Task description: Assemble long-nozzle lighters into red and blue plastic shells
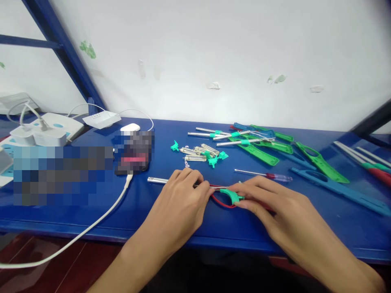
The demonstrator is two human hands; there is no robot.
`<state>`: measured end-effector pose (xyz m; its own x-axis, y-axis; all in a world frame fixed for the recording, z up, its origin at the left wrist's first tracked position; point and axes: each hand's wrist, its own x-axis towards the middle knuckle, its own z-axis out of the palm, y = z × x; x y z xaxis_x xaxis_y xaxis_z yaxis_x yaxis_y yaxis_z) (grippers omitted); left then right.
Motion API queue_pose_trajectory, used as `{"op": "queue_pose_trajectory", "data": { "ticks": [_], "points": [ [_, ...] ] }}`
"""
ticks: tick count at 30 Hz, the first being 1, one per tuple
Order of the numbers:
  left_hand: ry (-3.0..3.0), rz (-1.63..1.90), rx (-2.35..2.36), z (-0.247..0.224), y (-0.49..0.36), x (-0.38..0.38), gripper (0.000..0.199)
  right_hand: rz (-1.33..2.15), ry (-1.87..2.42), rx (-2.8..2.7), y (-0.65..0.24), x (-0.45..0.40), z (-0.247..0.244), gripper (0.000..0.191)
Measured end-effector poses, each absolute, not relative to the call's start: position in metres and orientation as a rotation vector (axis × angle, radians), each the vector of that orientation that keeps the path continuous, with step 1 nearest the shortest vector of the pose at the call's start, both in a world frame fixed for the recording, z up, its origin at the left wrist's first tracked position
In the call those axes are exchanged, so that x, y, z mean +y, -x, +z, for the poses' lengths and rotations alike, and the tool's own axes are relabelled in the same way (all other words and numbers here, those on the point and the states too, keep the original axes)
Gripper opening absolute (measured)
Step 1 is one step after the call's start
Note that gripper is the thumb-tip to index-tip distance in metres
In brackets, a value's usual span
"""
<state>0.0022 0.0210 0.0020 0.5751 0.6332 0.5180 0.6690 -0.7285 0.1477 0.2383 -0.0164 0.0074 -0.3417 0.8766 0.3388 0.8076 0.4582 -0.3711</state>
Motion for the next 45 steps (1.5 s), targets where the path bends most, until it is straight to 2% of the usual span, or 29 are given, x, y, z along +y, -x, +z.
{"op": "queue_pose_trajectory", "data": {
  "ticks": [6, 16, 36, 42, 45],
  "points": [
    [2.667, -0.744, -1.12, 0.001, -0.003, 0.022, 0.022, 0.132, 1.389, -2.209, -0.24, -0.016, 0.005, 0.026],
    [2.566, -0.675, -1.085, 0.006, -0.008, 0.021, 0.025, 0.253, 1.457, -2.188, -0.238, -0.014, 0.008, 0.023],
    [2.533, -0.751, -1.101, 0.002, -0.009, 0.021, 0.028, -0.005, 1.337, -2.337, -0.23, -0.02, 0.003, 0.048],
    [2.592, -0.774, -1.08, 0.001, -0.007, 0.017, 0.026, 0.038, 1.283, -2.211, -0.238, -0.028, 0.007, 0.043],
    [2.61, -0.843, -1.072, 0.003, -0.006, 0.014, 0.029, 0.053, 1.303, -2.063, -0.246, -0.034, 0.007, 0.029]
  ]
}}
